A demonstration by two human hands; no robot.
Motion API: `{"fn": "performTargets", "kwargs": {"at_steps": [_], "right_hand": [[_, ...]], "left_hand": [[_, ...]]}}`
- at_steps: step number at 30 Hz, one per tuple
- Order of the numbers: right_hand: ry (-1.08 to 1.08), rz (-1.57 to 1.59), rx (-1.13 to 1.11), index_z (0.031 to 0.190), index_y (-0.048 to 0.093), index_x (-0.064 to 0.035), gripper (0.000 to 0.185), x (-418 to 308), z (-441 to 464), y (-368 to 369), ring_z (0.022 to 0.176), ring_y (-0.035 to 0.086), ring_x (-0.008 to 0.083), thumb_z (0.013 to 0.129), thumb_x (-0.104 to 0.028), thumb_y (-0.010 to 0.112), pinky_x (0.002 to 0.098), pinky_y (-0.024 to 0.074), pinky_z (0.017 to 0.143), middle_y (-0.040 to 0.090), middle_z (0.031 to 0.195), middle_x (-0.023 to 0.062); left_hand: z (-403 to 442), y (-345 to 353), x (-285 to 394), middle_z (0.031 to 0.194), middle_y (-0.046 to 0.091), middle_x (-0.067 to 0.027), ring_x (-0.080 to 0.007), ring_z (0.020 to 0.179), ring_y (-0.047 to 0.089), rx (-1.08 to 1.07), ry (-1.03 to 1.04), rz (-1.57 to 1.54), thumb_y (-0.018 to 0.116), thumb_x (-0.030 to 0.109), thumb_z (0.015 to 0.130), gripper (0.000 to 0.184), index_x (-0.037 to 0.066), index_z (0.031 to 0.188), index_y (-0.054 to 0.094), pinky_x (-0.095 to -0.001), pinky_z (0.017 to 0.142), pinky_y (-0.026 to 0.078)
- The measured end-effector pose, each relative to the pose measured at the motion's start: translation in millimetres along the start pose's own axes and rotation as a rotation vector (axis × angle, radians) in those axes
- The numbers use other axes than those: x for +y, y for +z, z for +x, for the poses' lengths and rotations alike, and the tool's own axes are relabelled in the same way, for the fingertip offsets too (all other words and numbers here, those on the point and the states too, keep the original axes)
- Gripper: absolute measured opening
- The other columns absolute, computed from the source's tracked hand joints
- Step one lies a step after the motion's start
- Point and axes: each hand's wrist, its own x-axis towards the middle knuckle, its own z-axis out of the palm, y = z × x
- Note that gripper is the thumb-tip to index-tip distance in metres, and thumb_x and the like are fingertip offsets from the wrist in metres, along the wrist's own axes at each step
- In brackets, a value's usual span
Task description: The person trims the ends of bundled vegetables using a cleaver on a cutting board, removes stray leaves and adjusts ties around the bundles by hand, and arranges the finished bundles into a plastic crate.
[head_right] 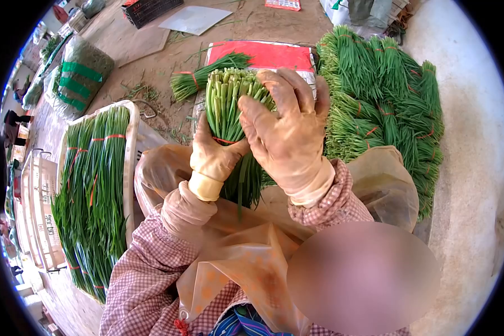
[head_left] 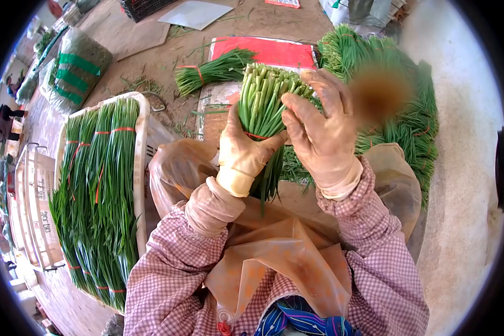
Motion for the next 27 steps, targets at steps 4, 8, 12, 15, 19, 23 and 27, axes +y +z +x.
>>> {"fn": "performTargets", "kwargs": {"at_steps": [4, 8, 12, 15, 19, 23, 27], "right_hand": [[0.038, -0.165, -0.044, 0.102, 0.063, -0.0184, 0.024, 3, -8, 9, 0.118, 0.047, 0.0291, 0.080, -0.026, 0.068, 0.0579, 0.0279, 0.100, 0.053, 0.120, 0.0067], [0.124, -0.172, -0.064, 0.098, 0.062, -0.0167, 0.022, -1, -10, 13, 0.115, 0.048, 0.0300, 0.083, -0.031, 0.066, 0.0563, 0.0279, 0.102, 0.054, 0.117, 0.0073], [0.201, -0.134, -0.112, 0.099, 0.062, -0.0133, 0.022, -5, -1, 24, 0.112, 0.049, 0.0317, 0.084, -0.028, 0.067, 0.0503, 0.0338, 0.098, 0.054, 0.118, 0.0099], [0.292, 0.184, -0.119, 0.106, 0.062, -0.0037, 0.023, 3, 5, 41, 0.108, 0.053, 0.0330, 0.088, -0.018, 0.063, 0.0414, 0.0391, 0.097, 0.059, 0.117, 0.0154], [0.297, 0.295, -0.221, 0.112, 0.059, 0.0059, 0.024, 35, -17, 39, 0.116, 0.052, 0.0306, 0.096, -0.012, 0.053, 0.0367, 0.0395, 0.101, 0.054, 0.128, 0.0181], [0.275, 0.363, -0.234, 0.100, 0.056, 0.0067, 0.026, 24, -3, 41, 0.116, 0.051, 0.0336, 0.098, -0.019, 0.051, 0.0408, 0.0397, 0.099, 0.052, 0.130, 0.0208], [0.239, 0.490, -0.210, 0.102, 0.055, 0.0063, 0.030, 31, -2, 53, 0.118, 0.049, 0.0310, 0.101, -0.023, 0.048, 0.0392, 0.0381, 0.101, 0.051, 0.131, 0.0180]], "left_hand": [[-2, -6, -2, 0.114, 0.066, -0.0129, -0.0192, 0.100, 0.065, 0.015, 0.044, 0.245, 0.090, 0.025, 0.062, 0.085, -0.001, 0.128, 0.044, -0.0323, 0.088, 0.052], [-8, 1, 5, 0.109, 0.067, -0.0102, -0.0220, 0.097, 0.066, 0.026, 0.041, 0.156, 0.088, 0.028, 0.063, 0.079, 0.001, 0.125, 0.047, -0.0340, 0.088, 0.052], [-8, 6, 6, 0.100, 0.067, -0.0132, -0.0278, 0.087, 0.066, 0.092, 0.303, 0.527, 0.083, 0.019, 0.063, 0.060, 0.004, 0.114, 0.055, -0.0379, 0.078, 0.054], [2, -7, -10, 0.092, 0.064, -0.0159, -0.0330, 0.084, 0.065, 0.291, 0.378, 0.620, 0.080, 0.014, 0.060, 0.058, 0.006, 0.112, 0.057, -0.0406, 0.073, 0.053], [6, 9, -26, 0.100, 0.061, -0.0176, -0.0373, 0.094, 0.061, 0.306, 0.241, 0.684, 0.081, 0.023, 0.059, 0.074, 0.008, 0.124, 0.049, -0.0447, 0.082, 0.050], [6, -1, -15, 0.100, 0.059, -0.0193, -0.0401, 0.095, 0.059, 0.323, 0.277, 0.752, 0.080, 0.025, 0.061, 0.077, 0.007, 0.127, 0.044, -0.0472, 0.082, 0.048], [2, -6, -9, 0.100, 0.060, -0.0193, -0.0406, 0.095, 0.059, 0.319, 0.247, 0.721, 0.079, 0.024, 0.061, 0.073, 0.008, 0.124, 0.045, -0.0474, 0.083, 0.048]]}}
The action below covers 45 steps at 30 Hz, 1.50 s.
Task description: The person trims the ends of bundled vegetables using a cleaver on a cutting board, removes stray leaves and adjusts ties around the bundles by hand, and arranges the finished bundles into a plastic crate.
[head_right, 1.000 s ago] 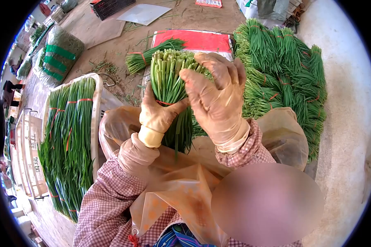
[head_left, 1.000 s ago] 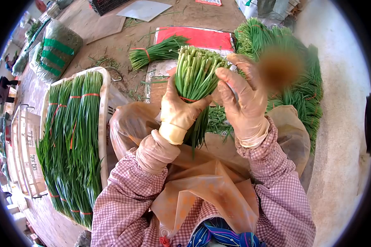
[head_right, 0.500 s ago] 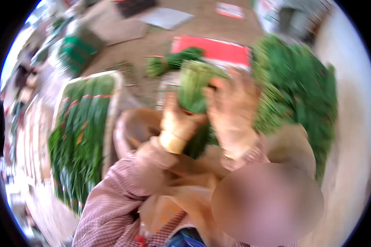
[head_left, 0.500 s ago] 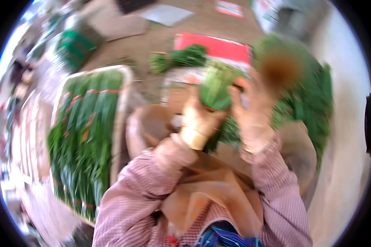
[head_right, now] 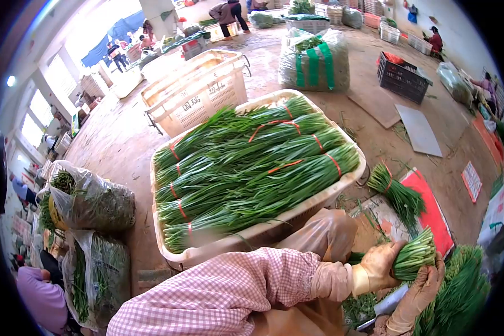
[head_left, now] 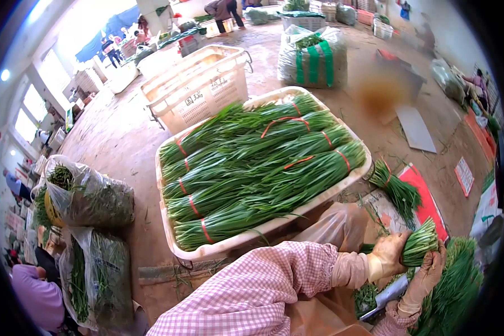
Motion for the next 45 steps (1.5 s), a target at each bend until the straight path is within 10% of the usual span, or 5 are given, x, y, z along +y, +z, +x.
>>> {"fn": "performTargets", "kwargs": {"at_steps": [11, 13, 20, 37, 45], "right_hand": [[-0.297, -0.184, 0.058, 0.101, 0.056, 0.0041, 0.025, 9, 3, 2, 0.115, 0.052, 0.0321, 0.100, -0.019, 0.048, 0.0408, 0.0409, 0.098, 0.057, 0.124, 0.0174], [0.310, 0.586, -0.023, 0.115, 0.060, 0.0028, 0.025, 10, 3, -11, 0.109, 0.053, 0.0180, 0.099, -0.013, 0.052, 0.0333, 0.0424, 0.095, 0.059, 0.123, 0.0091], [-0.108, -0.131, -0.044, 0.108, 0.055, 0.0060, 0.027, 17, -9, -8, 0.118, 0.050, 0.0281, 0.098, -0.019, 0.054, 0.0385, 0.0401, 0.100, 0.053, 0.129, 0.0159], [0.233, 0.414, -0.064, 0.126, 0.052, 0.0038, 0.039, 13, -8, -7, 0.097, 0.050, 0.0134, 0.100, -0.025, 0.052, 0.0263, 0.0412, 0.089, 0.057, 0.112, 0.0042], [-0.007, -0.010, -0.136, 0.115, 0.057, 0.0052, 0.034, 21, -8, -16, 0.108, 0.054, 0.0235, 0.096, -0.023, 0.058, 0.0340, 0.0416, 0.095, 0.055, 0.124, 0.0133]], "left_hand": [[0, -11, 5, 0.103, 0.060, -0.0198, -0.0402, 0.100, 0.058, -0.112, -0.097, -0.055, 0.079, 0.023, 0.061, 0.074, 0.009, 0.125, 0.044, -0.0475, 0.085, 0.047], [-1, -12, 5, 0.104, 0.060, -0.0199, -0.0404, 0.100, 0.058, -0.126, -0.108, -0.074, 0.079, 0.023, 0.061, 0.075, 0.008, 0.125, 0.045, -0.0476, 0.086, 0.047], [-1, -8, 5, 0.101, 0.061, -0.0215, -0.0416, 0.097, 0.059, -0.120, -0.105, -0.081, 0.079, 0.023, 0.060, 0.074, 0.006, 0.124, 0.046, -0.0470, 0.084, 0.048], [0, -10, 9, 0.099, 0.064, -0.0232, -0.0417, 0.095, 0.062, -0.226, -0.152, -0.128, 0.078, 0.022, 0.060, 0.076, 0.005, 0.127, 0.046, -0.0444, 0.082, 0.051], [0, -8, 3, 0.097, 0.064, -0.0237, -0.0416, 0.095, 0.062, -0.241, -0.123, -0.103, 0.080, 0.020, 0.058, 0.080, 0.004, 0.128, 0.044, -0.0444, 0.082, 0.051]]}}
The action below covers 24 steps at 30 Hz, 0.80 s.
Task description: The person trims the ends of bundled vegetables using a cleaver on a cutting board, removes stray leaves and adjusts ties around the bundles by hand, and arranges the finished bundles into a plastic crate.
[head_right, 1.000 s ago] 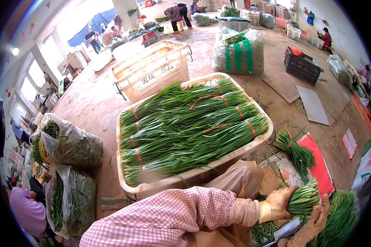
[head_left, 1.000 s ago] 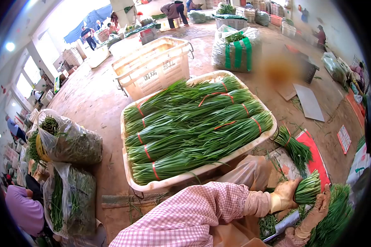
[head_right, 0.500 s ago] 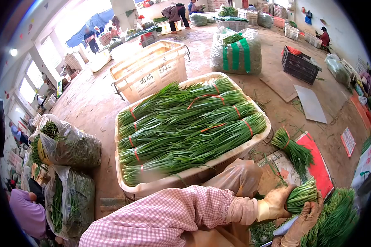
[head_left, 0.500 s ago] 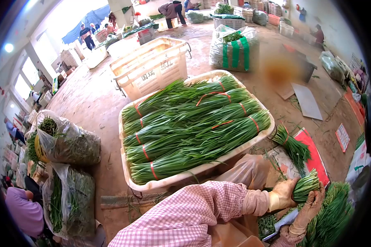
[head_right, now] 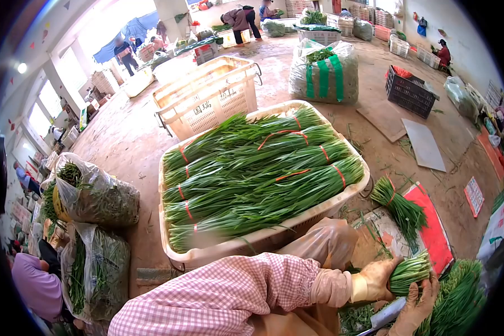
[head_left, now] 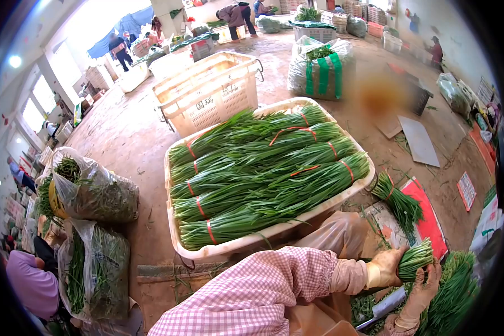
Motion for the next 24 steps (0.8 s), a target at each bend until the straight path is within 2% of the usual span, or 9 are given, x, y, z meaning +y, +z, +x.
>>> {"fn": "performTargets", "kwargs": {"at_steps": [5, 7, 11, 13, 17, 19, 20, 22, 24], "right_hand": [[-0.051, -0.012, -0.066, 0.106, 0.060, 0.0049, 0.028, 10, 2, 1, 0.115, 0.051, 0.0271, 0.096, -0.021, 0.059, 0.0366, 0.0404, 0.098, 0.054, 0.129, 0.0155], [0.018, 0.217, -0.019, 0.104, 0.059, 0.0040, 0.027, 9, -2, 6, 0.117, 0.050, 0.0274, 0.095, -0.022, 0.059, 0.0370, 0.0399, 0.099, 0.053, 0.131, 0.0167], [0.020, 0.250, 0.007, 0.109, 0.061, 0.0033, 0.029, -13, -1, 5, 0.115, 0.052, 0.0251, 0.097, -0.023, 0.057, 0.0355, 0.0402, 0.099, 0.055, 0.130, 0.0151], [0.404, 0.692, 0.026, 0.118, 0.060, 0.0031, 0.033, -32, 2, 1, 0.112, 0.054, 0.0223, 0.099, -0.023, 0.053, 0.0336, 0.0404, 0.099, 0.057, 0.128, 0.0126], [0.328, 1.128, -0.005, 0.128, 0.055, 0.0032, 0.038, 7, 3, -19, 0.107, 0.056, 0.0202, 0.100, -0.022, 0.051, 0.0322, 0.0416, 0.097, 0.058, 0.125, 0.0103], [0.266, 0.301, 0.076, 0.126, 0.054, 0.0038, 0.036, -3, -1, -24, 0.107, 0.055, 0.0209, 0.100, -0.020, 0.051, 0.0324, 0.0425, 0.094, 0.058, 0.122, 0.0119], [0.270, 0.300, 0.074, 0.126, 0.054, 0.0038, 0.036, -2, -2, -21, 0.107, 0.055, 0.0209, 0.100, -0.020, 0.051, 0.0324, 0.0425, 0.094, 0.058, 0.122, 0.0119], [-0.058, -0.178, 0.071, 0.124, 0.053, 0.0047, 0.034, 3, -6, -4, 0.107, 0.054, 0.0225, 0.099, -0.018, 0.051, 0.0332, 0.0431, 0.092, 0.057, 0.121, 0.0137], [-0.026, -0.238, 0.060, 0.125, 0.052, 0.0047, 0.034, 6, -6, 11, 0.107, 0.053, 0.0235, 0.099, -0.018, 0.052, 0.0337, 0.0432, 0.092, 0.056, 0.121, 0.0146]], "left_hand": [[-1, -1, -1, 0.097, 0.064, -0.0231, -0.0410, 0.095, 0.063, -0.024, 0.026, 0.000, 0.080, 0.020, 0.057, 0.080, 0.004, 0.127, 0.044, -0.0442, 0.082, 0.051], [-1, -2, 1, 0.098, 0.065, -0.0226, -0.0404, 0.095, 0.063, -0.037, -0.009, 0.009, 0.080, 0.021, 0.057, 0.081, 0.004, 0.127, 0.044, -0.0438, 0.082, 0.052], [0, -1, 1, 0.099, 0.065, -0.0222, -0.0398, 0.096, 0.063, -0.052, -0.006, -0.027, 0.080, 0.021, 0.057, 0.082, 0.004, 0.129, 0.044, -0.0429, 0.082, 0.052], [0, -2, 3, 0.101, 0.065, -0.0221, -0.0396, 0.096, 0.063, -0.078, -0.040, -0.018, 0.080, 0.021, 0.057, 0.082, 0.004, 0.129, 0.045, -0.0422, 0.083, 0.052], [3, 3, -4, 0.101, 0.065, -0.0221, -0.0396, 0.096, 0.063, -0.038, 0.012, -0.030, 0.081, 0.021, 0.057, 0.081, 0.004, 0.128, 0.045, -0.0419, 0.083, 0.052], [3, 2, -2, 0.100, 0.065, -0.0223, -0.0399, 0.096, 0.063, -0.027, -0.008, -0.048, 0.080, 0.021, 0.057, 0.081, 0.004, 0.127, 0.045, -0.0422, 0.082, 0.052], [2, 1, -2, 0.100, 0.065, -0.0223, -0.0399, 0.096, 0.063, -0.030, -0.012, -0.049, 0.080, 0.021, 0.057, 0.081, 0.004, 0.127, 0.045, -0.0422, 0.082, 0.052], [0, -1, 0, 0.098, 0.065, -0.0230, -0.0405, 0.095, 0.063, -0.058, -0.033, -0.076, 0.080, 0.020, 0.057, 0.080, 0.003, 0.126, 0.046, -0.0429, 0.082, 0.051], [0, 0, 2, 0.097, 0.065, -0.0236, -0.0410, 0.095, 0.063, -0.048, -0.045, -0.061, 0.080, 0.020, 0.056, 0.079, 0.002, 0.126, 0.045, -0.0435, 0.082, 0.051]]}}
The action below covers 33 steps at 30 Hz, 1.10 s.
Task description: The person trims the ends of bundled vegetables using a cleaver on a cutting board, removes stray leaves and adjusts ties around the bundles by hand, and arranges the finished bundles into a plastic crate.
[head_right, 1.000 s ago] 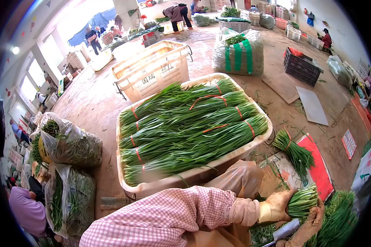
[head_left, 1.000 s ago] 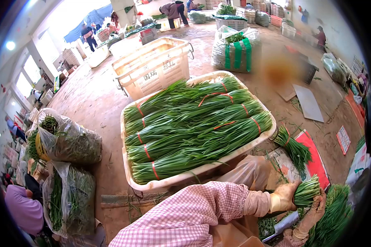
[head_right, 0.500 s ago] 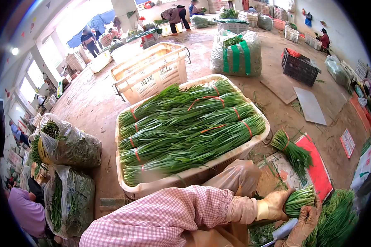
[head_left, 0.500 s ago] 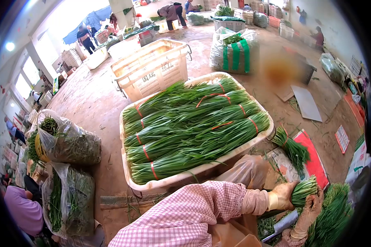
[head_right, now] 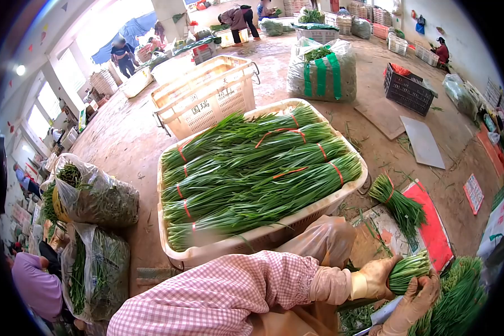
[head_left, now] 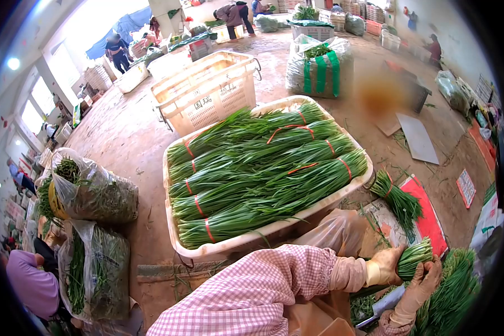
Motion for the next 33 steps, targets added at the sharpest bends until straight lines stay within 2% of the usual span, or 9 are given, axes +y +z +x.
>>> {"fn": "performTargets", "kwargs": {"at_steps": [1, 6, 12, 17, 21, 23, 27, 29, 33], "right_hand": [[0.031, -0.061, -0.014, 0.125, 0.050, 0.0048, 0.034, -4, 2, 3, 0.107, 0.053, 0.0245, 0.099, -0.017, 0.052, 0.0342, 0.0432, 0.092, 0.055, 0.120, 0.0155], [0.077, 0.281, 0.105, 0.128, 0.047, 0.0038, 0.036, -18, 5, 18, 0.102, 0.054, 0.0259, 0.098, -0.016, 0.053, 0.0365, 0.0438, 0.089, 0.055, 0.115, 0.0164], [0.061, 0.161, 0.030, 0.123, 0.049, 0.0049, 0.031, -19, 10, 16, 0.102, 0.055, 0.0290, 0.097, -0.012, 0.052, 0.0380, 0.0443, 0.089, 0.056, 0.114, 0.0178], [-0.337, -0.398, 0.320, 0.114, 0.053, 0.0063, 0.024, 10, 8, 28, 0.096, 0.056, 0.0375, 0.094, -0.008, 0.055, 0.0414, 0.0459, 0.084, 0.058, 0.110, 0.0220], [-0.282, -0.432, 0.301, 0.111, 0.054, 0.0056, 0.022, 22, 8, 30, 0.096, 0.056, 0.0384, 0.094, -0.009, 0.055, 0.0444, 0.0454, 0.083, 0.059, 0.104, 0.0219], [-0.002, -0.148, 0.083, 0.111, 0.054, 0.0052, 0.023, 17, 8, 24, 0.092, 0.056, 0.0388, 0.094, -0.009, 0.056, 0.0477, 0.0448, 0.082, 0.060, 0.101, 0.0209], [-0.120, -0.357, 0.103, 0.110, 0.055, 0.0044, 0.022, 12, 10, 23, 0.088, 0.057, 0.0390, 0.093, -0.010, 0.056, 0.0493, 0.0447, 0.082, 0.060, 0.098, 0.0201], [-0.248, -0.456, 0.213, 0.110, 0.055, 0.0035, 0.021, 15, 12, 25, 0.086, 0.058, 0.0393, 0.093, -0.009, 0.056, 0.0484, 0.0451, 0.082, 0.061, 0.097, 0.0201], [-0.311, -0.497, 0.342, 0.106, 0.056, 0.0032, 0.018, 28, 10, 34, 0.086, 0.059, 0.0392, 0.093, -0.008, 0.056, 0.0474, 0.0450, 0.083, 0.062, 0.098, 0.0200]], "left_hand": [[0, 1, 0, 0.097, 0.064, -0.0241, -0.0415, 0.095, 0.062, 0.009, -0.013, 0.015, 0.080, 0.020, 0.056, 0.079, 0.002, 0.125, 0.045, -0.0441, 0.081, 0.051], [2, 4, -10, 0.095, 0.064, -0.0246, -0.0430, 0.093, 0.062, 0.089, 0.040, 0.046, 0.080, 0.020, 0.057, 0.079, 0.001, 0.124, 0.044, -0.0455, 0.080, 0.051], [3, 9, -15, 0.094, 0.064, -0.0246, -0.0433, 0.092, 0.062, 0.122, 0.064, 0.064, 0.081, 0.020, 0.057, 0.079, 0.002, 0.125, 0.043, -0.0463, 0.079, 0.051], [0, 7, -8, 0.094, 0.064, -0.0247, -0.0428, 0.093, 0.062, 0.075, 0.008, 0.101, 0.080, 0.019, 0.058, 0.079, 0.003, 0.126, 0.044, -0.0462, 0.079, 0.051], [3, 11, -12, 0.094, 0.064, -0.0250, -0.0426, 0.093, 0.062, 0.055, -0.018, 0.097, 0.080, 0.019, 0.058, 0.079, 0.003, 0.127, 0.044, -0.0458, 0.080, 0.051], [4, 12, -15, 0.094, 0.064, -0.0251, -0.0426, 0.093, 0.062, 0.064, -0.001, 0.088, 0.080, 0.019, 0.058, 0.080, 0.003, 0.127, 0.044, -0.0457, 0.080, 0.051], [2, 10, -11, 0.094, 0.064, -0.0251, -0.0430, 0.092, 0.062, 0.052, 0.005, 0.098, 0.080, 0.019, 0.057, 0.081, 0.001, 0.127, 0.044, -0.0456, 0.079, 0.051], [2, 12, -12, 0.094, 0.064, -0.0251, -0.0431, 0.092, 0.062, 0.053, 0.012, 0.094, 0.080, 0.019, 0.057, 0.081, 0.000, 0.127, 0.043, -0.0456, 0.079, 0.051], [3, 11, -12, 0.095, 0.063, -0.0253, -0.0429, 0.093, 0.061, 0.035, -0.011, 0.127, 0.080, 0.020, 0.057, 0.083, -0.001, 0.128, 0.042, -0.0453, 0.080, 0.051]]}}
